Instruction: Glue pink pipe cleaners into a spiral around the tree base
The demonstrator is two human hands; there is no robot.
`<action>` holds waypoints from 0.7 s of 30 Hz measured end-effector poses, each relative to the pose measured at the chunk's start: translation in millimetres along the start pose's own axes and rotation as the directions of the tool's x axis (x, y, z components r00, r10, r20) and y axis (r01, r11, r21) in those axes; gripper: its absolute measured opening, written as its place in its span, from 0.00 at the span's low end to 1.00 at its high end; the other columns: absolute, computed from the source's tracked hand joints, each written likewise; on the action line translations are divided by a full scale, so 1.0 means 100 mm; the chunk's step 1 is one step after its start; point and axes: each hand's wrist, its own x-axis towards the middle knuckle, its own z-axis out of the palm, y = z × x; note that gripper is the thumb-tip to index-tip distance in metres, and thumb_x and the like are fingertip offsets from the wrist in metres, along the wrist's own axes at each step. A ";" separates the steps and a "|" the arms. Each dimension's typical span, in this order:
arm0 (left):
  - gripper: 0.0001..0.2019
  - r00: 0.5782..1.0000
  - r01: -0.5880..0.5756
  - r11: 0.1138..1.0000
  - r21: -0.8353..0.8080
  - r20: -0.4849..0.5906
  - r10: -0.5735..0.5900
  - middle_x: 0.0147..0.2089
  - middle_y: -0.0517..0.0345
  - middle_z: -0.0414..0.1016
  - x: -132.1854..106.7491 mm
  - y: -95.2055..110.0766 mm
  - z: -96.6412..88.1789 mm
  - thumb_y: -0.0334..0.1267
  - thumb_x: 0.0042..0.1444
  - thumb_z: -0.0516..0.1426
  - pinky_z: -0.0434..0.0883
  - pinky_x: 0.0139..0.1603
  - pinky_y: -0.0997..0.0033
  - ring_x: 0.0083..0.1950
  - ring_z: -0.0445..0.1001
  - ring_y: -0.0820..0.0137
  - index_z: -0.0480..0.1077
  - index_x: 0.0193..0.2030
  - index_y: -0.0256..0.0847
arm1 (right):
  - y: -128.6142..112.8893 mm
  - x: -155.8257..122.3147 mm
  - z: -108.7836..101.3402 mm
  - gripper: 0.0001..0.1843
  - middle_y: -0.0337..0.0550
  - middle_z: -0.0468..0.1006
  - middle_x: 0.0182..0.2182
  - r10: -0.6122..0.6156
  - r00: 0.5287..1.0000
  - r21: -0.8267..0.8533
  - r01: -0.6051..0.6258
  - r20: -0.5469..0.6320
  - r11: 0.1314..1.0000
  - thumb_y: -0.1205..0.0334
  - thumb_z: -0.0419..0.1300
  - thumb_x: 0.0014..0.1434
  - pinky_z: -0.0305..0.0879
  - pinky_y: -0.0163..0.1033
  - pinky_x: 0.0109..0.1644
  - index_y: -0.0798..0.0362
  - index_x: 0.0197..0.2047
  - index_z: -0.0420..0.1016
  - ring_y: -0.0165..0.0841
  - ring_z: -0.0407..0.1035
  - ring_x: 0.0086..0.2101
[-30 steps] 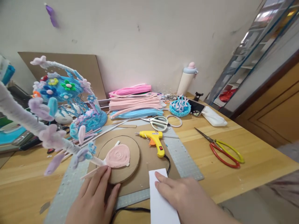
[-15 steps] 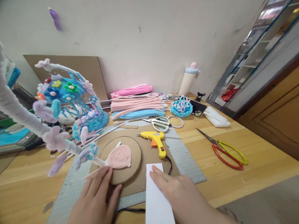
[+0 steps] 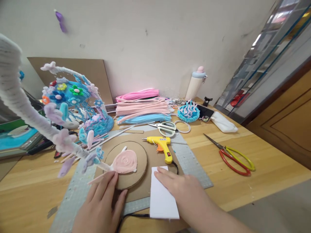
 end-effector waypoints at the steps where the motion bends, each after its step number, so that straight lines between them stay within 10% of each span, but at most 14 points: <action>1: 0.19 1.000 0.007 1.000 -0.003 0.000 -0.007 0.52 0.41 0.72 0.00 0.00 0.00 0.38 0.58 0.55 0.66 0.50 0.58 0.50 0.69 0.54 0.67 0.53 0.26 | -0.02 0.00 0.05 0.37 0.45 0.69 0.56 -0.001 1.000 -0.070 0.001 0.000 0.998 0.80 0.50 0.44 0.76 0.39 0.37 0.51 0.59 0.69 0.41 0.76 0.43; 8: 0.20 0.999 0.034 0.999 -0.014 0.008 -0.034 0.53 0.42 0.72 -0.02 0.01 -0.01 0.38 0.58 0.55 0.66 0.50 0.58 0.51 0.68 0.55 0.67 0.54 0.26 | -0.09 -0.06 0.00 0.33 0.49 0.73 0.52 -0.031 0.993 -0.212 0.055 0.117 0.976 0.76 0.54 0.42 0.69 0.38 0.17 0.51 0.53 0.74 0.40 0.78 0.23; 15: 0.20 1.000 0.017 1.000 -0.005 0.009 -0.017 0.53 0.41 0.72 0.00 0.02 -0.02 0.38 0.58 0.55 0.67 0.50 0.57 0.52 0.68 0.53 0.67 0.54 0.26 | 0.11 -0.17 -0.32 0.19 0.42 0.81 0.44 0.108 0.992 0.316 -0.122 0.060 0.941 0.66 0.57 0.51 0.73 0.41 0.37 0.44 0.46 0.77 0.43 0.77 0.39; 17: 0.20 1.000 0.018 1.000 0.002 0.008 -0.018 0.52 0.41 0.72 0.00 0.02 -0.02 0.37 0.58 0.54 0.67 0.50 0.56 0.52 0.68 0.53 0.67 0.53 0.26 | 0.24 -0.14 -0.42 0.14 0.45 0.82 0.35 0.405 0.913 0.455 -0.382 0.049 0.805 0.56 0.53 0.59 0.70 0.38 0.32 0.50 0.44 0.76 0.39 0.76 0.32; 19: 0.19 1.000 0.016 1.000 0.010 0.022 -0.016 0.52 0.41 0.73 0.00 0.02 -0.02 0.37 0.58 0.54 0.67 0.50 0.57 0.52 0.69 0.53 0.68 0.53 0.26 | 0.42 -0.09 -0.47 0.24 0.43 0.79 0.25 0.671 0.736 0.561 -0.519 -0.091 0.645 0.49 0.50 0.61 0.60 0.35 0.19 0.56 0.52 0.70 0.32 0.65 0.16; 21: 0.19 0.999 0.009 1.000 0.018 0.032 -0.009 0.52 0.42 0.73 -0.01 0.02 -0.02 0.37 0.58 0.54 0.67 0.50 0.57 0.52 0.69 0.53 0.68 0.53 0.26 | 0.64 -0.04 -0.45 0.29 0.41 0.78 0.22 0.768 0.632 0.510 -0.629 -0.103 0.587 0.48 0.50 0.61 0.56 0.34 0.18 0.58 0.58 0.63 0.30 0.60 0.14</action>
